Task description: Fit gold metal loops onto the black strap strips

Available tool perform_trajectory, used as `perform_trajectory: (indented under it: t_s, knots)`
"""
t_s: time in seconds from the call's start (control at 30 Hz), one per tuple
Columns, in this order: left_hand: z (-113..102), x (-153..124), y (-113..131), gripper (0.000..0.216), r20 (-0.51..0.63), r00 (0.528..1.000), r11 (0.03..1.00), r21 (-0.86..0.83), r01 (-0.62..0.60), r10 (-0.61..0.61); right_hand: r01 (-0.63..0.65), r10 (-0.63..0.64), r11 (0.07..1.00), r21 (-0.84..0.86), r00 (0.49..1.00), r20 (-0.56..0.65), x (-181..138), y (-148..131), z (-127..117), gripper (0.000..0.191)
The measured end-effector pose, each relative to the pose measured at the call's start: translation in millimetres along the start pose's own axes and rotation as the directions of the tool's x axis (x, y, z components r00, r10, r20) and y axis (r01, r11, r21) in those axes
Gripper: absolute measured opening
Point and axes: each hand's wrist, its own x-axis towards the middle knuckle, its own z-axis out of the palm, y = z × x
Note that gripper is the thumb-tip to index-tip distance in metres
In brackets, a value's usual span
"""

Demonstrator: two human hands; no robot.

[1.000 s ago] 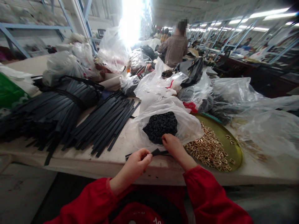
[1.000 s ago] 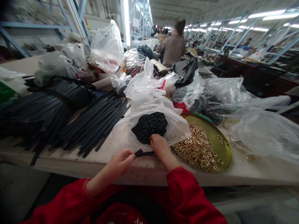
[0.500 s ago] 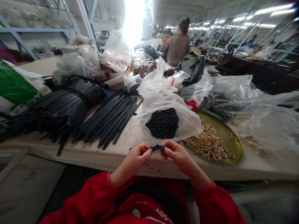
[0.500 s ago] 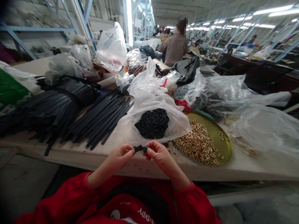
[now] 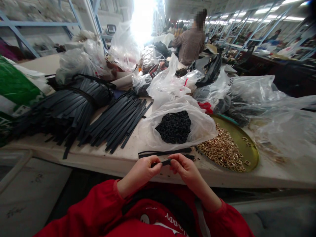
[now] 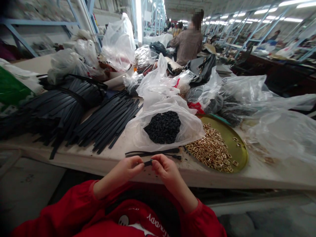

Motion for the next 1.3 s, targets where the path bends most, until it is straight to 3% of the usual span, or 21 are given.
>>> perform_trajectory:
  t_s: [0.13, 0.33, 0.53, 0.77, 0.87, 1.0, 1.07, 1.2, 1.3]
  knots:
    - [3.2, 0.0, 0.3, 0.026, 0.028, 1.0, 0.999, -0.036, -0.009, 0.01, -0.024, 0.026, 0.998, 0.055, 0.998, -0.049, -4.1, 3.6, 4.1, 0.026]
    - [3.2, -2.7, -0.3, 0.025, 0.133, 0.991, 0.999, -0.039, -0.021, 0.026, -0.103, 0.096, 0.985, 0.138, 0.994, 0.055, -4.6, 10.2, 0.5, 0.032]
    - [9.4, -1.4, -2.6, 0.026, 0.088, 0.995, 0.998, -0.047, -0.036, 0.04, -0.097, 0.085, 0.974, 0.204, 0.994, 0.067, -7.2, 13.4, 10.6, 0.033]
    - [15.6, -6.5, -0.7, 0.028, 0.064, 0.996, 0.976, -0.213, -0.05, 0.065, -0.056, 0.098, 0.956, 0.287, 0.986, -0.133, -13.9, 18.7, 19.0, 0.028]
    - [15.1, -9.0, -0.4, 0.022, 0.042, 0.998, 0.975, -0.22, -0.033, 0.043, -0.033, 0.062, 0.958, 0.286, 0.994, -0.094, -20.0, 18.4, 23.0, 0.029]
    - [13.9, -11.3, 2.4, 0.015, 0.021, 1.0, 0.979, -0.203, 0.018, -0.014, -0.003, 0.026, 0.915, 0.404, 0.998, -0.051, -27.2, 19.0, 24.3, 0.036]
    - [13.4, -12.9, 4.8, 0.016, 0.004, 1.0, 0.992, -0.121, 0.024, -0.024, -0.069, 0.085, 0.89, 0.452, 0.996, -0.014, -28.5, 20.7, 23.8, 0.03]
    - [13.2, -15.9, 6.3, 0.027, -0.036, 0.999, 0.997, 0.067, 0.024, -0.022, -0.279, 0.203, 0.798, 0.534, 0.959, 0.198, -28.9, 26.8, 23.6, 0.037]
    - [14.2, -16.2, 3.4, 0.029, -0.032, 0.999, 0.98, 0.193, 0.044, -0.038, -0.324, 0.216, 0.739, 0.591, 0.944, 0.249, -30.5, 30.5, 23.9, 0.034]
